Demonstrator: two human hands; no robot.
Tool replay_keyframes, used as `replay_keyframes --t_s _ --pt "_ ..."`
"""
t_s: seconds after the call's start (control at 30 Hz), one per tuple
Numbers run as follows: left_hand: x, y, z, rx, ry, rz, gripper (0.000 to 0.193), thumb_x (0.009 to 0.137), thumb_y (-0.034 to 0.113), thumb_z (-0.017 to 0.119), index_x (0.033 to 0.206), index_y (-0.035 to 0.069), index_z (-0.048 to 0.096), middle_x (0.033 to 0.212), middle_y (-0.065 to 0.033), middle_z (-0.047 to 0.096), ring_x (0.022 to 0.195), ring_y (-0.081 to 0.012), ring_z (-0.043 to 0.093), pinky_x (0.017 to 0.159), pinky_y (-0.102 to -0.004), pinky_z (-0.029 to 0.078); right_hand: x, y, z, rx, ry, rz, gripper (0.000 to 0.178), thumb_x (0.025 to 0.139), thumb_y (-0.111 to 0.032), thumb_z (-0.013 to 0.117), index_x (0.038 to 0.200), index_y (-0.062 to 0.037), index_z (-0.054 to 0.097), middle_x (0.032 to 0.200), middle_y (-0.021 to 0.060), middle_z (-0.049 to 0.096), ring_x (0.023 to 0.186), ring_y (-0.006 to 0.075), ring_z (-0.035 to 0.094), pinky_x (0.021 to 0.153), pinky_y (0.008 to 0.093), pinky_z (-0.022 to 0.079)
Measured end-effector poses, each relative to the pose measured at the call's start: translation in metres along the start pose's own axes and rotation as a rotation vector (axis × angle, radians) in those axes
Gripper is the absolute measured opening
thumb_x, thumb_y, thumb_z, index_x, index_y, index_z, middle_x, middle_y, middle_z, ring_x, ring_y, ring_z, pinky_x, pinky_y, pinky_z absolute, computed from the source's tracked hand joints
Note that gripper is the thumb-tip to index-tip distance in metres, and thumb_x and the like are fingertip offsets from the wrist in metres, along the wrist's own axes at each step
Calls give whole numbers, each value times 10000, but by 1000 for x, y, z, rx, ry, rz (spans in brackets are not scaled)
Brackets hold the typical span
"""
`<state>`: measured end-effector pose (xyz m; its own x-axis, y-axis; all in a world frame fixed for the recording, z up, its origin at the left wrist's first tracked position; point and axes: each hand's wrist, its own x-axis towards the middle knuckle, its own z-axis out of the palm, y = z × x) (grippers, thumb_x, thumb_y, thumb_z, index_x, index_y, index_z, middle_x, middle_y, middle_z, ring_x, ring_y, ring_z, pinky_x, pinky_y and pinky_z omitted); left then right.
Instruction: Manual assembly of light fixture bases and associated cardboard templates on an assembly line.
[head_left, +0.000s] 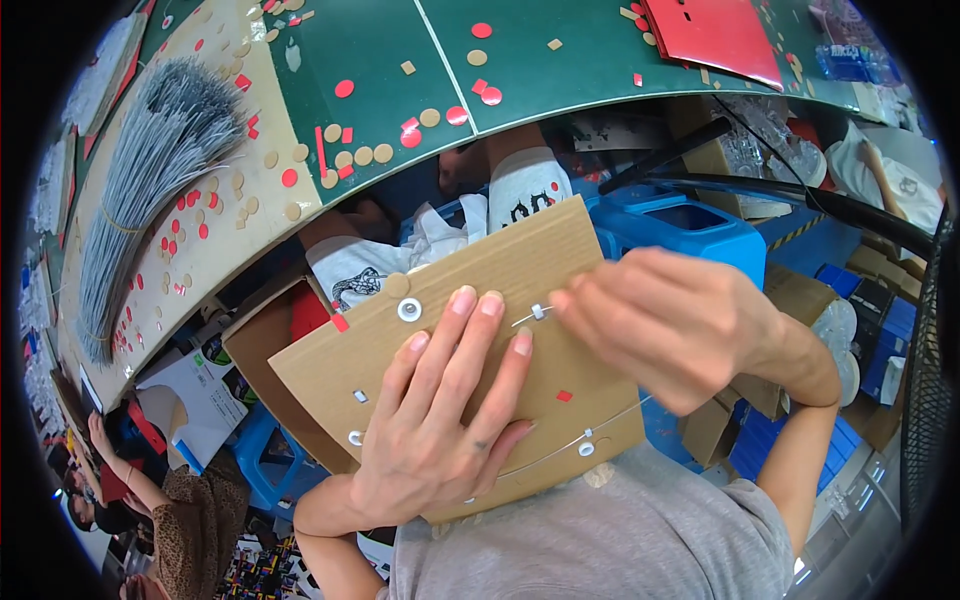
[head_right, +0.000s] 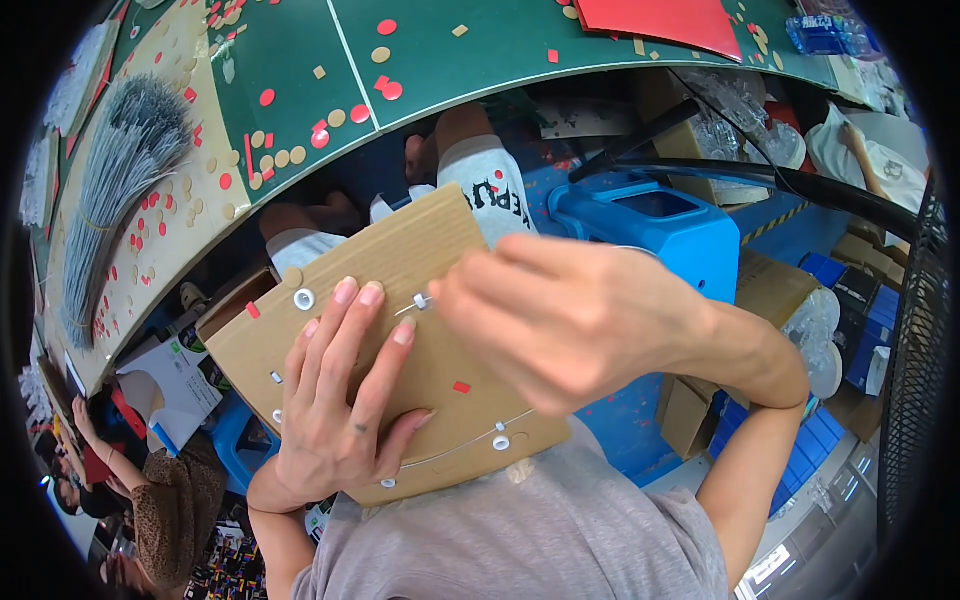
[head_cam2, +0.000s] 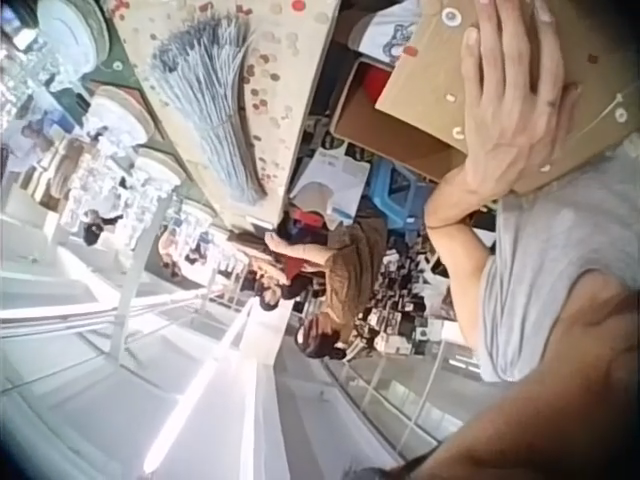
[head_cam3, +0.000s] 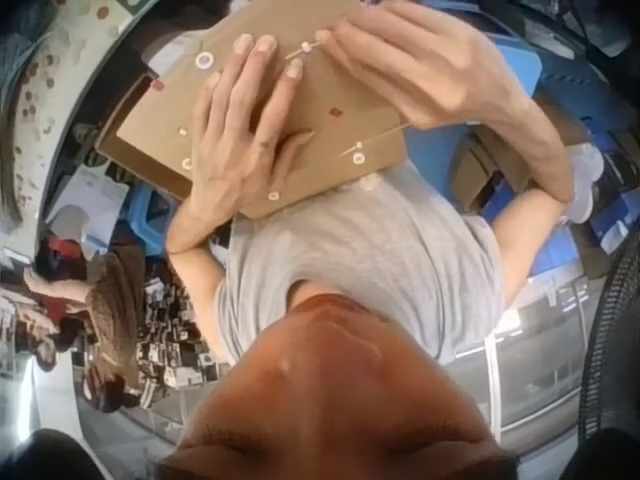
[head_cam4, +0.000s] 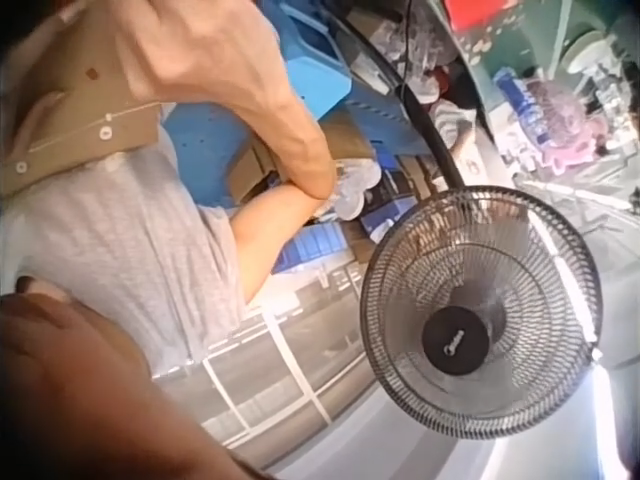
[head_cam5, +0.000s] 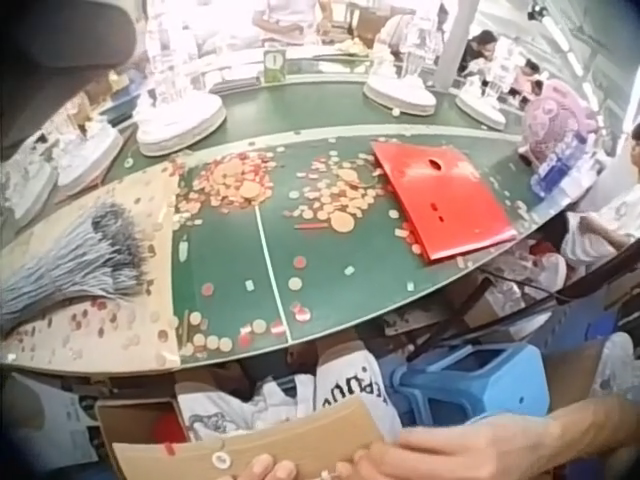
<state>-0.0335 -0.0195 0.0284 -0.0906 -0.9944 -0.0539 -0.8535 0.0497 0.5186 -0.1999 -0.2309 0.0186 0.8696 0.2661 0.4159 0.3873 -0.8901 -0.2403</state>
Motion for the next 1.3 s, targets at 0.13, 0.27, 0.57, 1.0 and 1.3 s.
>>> replay_keyframes --t_s 0.13,0.27,0.57,1.0,1.3 --pt "2 -3 5 -188 98 30 754 776 210 807 1424 6 480 1484 -293 461 1395 -468 448 1098 -531 383 -2 -4 -8 -62 -73 59 538 524 -31 628 1013 183 693 870 181 652 735 231 648 600 313 520" --pt "8 -3 -1 -310 233 -12 694 728 136 842 1326 -7 521 1325 -253 549 1287 -452 520 1002 -514 452 5 -12 -3 -144 -100 17 431 631 -25 699 1019 161 704 852 150 633 707 215 633 622 308 532" --pt "47 -12 1 144 227 165 272 602 60 675 868 33 623 976 -131 514 980 -309 553 737 -392 461 -3 -39 1 -258 -2 95 195 800 -86 777 936 52 768 971 129 714 842 220 694 621 296 542" --pt "-32 -47 -2 -42 457 -79 164 622 -36 720 723 29 608 1047 -130 594 1235 -420 568 1138 -729 234 23 -48 4 -60 -3 351 297 752 -136 812 969 58 755 1002 138 727 836 246 712 634 305 566" --pt "-39 -52 21 -349 869 -143 255 746 29 690 997 34 642 1285 -177 544 1371 -448 424 1176 -627 230 69 -35 57 345 219 288 535 637 75 719 1148 -79 753 892 45 650 737 177 635 598 298 558"
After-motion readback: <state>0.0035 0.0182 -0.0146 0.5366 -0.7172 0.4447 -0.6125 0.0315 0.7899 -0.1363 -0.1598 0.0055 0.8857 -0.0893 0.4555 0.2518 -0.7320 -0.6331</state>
